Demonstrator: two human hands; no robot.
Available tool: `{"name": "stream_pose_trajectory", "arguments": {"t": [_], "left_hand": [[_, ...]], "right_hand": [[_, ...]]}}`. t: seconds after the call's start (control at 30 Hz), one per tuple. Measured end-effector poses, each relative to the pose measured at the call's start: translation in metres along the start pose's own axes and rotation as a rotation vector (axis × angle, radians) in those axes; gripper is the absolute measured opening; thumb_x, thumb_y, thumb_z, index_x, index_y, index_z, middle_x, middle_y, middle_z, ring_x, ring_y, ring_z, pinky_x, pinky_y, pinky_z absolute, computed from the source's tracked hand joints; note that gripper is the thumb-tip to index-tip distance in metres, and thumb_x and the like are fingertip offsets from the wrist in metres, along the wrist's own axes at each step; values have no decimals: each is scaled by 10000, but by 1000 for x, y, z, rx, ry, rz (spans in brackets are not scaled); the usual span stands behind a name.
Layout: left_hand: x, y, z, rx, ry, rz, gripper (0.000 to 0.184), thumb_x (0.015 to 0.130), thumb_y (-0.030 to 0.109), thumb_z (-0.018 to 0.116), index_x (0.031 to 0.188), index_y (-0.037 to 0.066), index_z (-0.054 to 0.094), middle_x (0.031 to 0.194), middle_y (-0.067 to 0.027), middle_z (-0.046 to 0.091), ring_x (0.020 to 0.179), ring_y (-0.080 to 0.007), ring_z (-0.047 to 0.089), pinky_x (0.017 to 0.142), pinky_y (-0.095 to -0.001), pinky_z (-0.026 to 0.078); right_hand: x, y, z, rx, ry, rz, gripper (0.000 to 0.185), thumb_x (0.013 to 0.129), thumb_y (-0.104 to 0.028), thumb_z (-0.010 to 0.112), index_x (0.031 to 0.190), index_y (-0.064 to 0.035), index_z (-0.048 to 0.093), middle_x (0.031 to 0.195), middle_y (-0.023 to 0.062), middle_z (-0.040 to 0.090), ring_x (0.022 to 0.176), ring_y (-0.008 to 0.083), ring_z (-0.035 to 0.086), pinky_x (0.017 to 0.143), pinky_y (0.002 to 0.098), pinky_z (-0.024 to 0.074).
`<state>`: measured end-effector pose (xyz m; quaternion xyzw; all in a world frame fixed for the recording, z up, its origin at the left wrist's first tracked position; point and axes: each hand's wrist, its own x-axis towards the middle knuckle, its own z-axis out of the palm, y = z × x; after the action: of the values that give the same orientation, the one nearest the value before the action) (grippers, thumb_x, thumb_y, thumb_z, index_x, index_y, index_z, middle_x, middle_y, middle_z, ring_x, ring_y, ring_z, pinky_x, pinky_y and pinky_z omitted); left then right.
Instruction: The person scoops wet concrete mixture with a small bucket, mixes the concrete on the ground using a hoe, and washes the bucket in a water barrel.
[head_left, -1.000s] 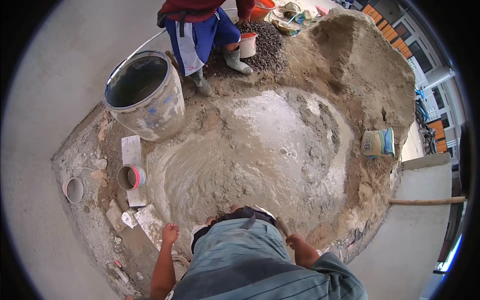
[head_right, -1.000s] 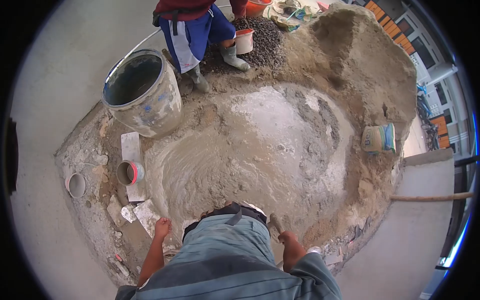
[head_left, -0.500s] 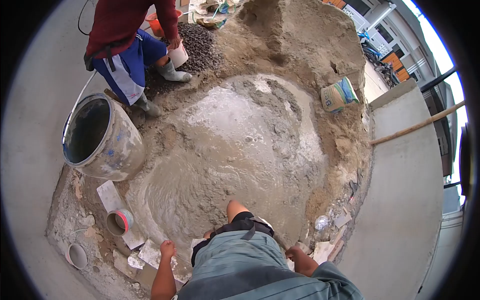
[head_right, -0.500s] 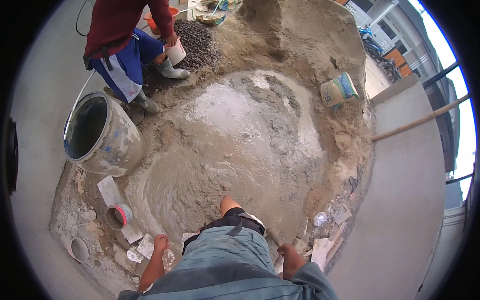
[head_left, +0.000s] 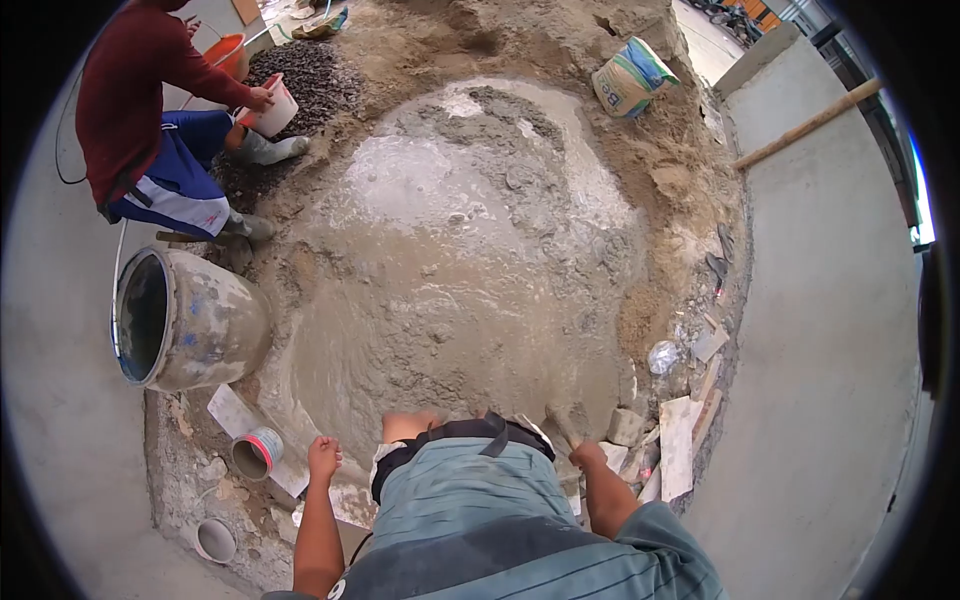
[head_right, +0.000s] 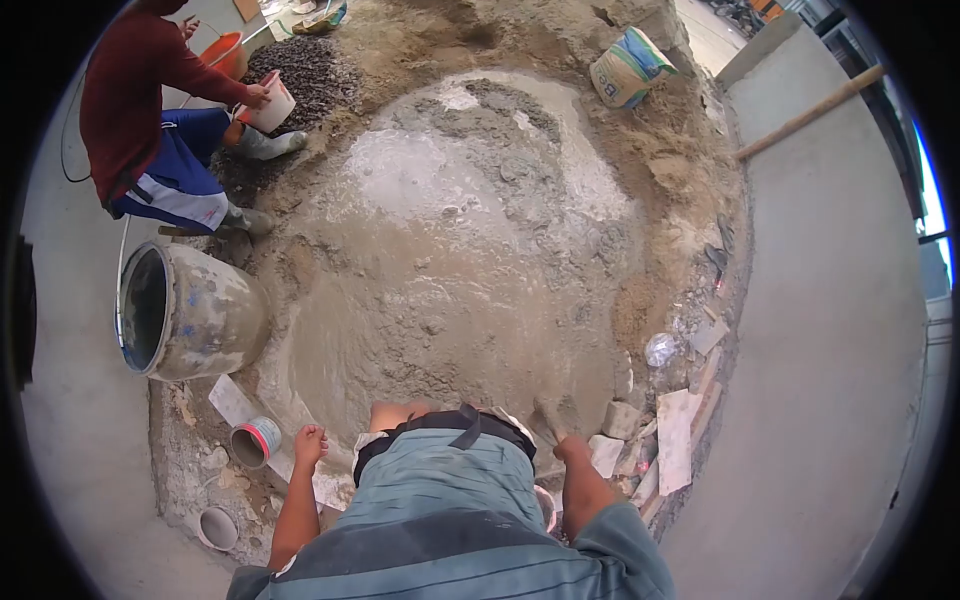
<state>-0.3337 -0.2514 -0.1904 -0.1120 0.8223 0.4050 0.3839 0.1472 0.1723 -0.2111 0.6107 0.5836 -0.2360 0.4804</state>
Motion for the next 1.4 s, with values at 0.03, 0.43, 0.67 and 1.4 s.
{"name": "stream_pose_trajectory", "arguments": {"t": [0.03,0.43,0.67,1.4], "left_hand": [[-5,-3,3,17,-6,17,115,887,178,619,902,75,569,732,-50,625,520,-116,563,437,-264,465],[-19,15,34,147,14,7,113,821,140,668,840,42,616,673,-58,632,517,-138,579,462,-283,462],[37,24,54,185,-46,31,166,813,204,678,812,43,640,702,-60,672,615,-150,632,594,-312,495],[125,98,97,-221,137,-77,178,818,220,689,802,47,649,706,-62,673,588,-153,620,543,-325,484]], "right_hand": [[9,9,5,-14,21,-9,216,734,-188,642,901,-77,722,796,48,716,698,180,701,672,319,541],[102,59,29,-14,-179,35,97,725,-138,700,773,-54,690,721,80,685,627,199,671,596,343,528],[108,39,-6,269,-338,140,112,736,-100,734,737,-15,661,695,125,658,577,232,636,531,369,508],[-16,-136,-287,152,-4,-292,126,744,-33,686,665,-4,592,567,107,531,484,219,530,452,381,419]]}}
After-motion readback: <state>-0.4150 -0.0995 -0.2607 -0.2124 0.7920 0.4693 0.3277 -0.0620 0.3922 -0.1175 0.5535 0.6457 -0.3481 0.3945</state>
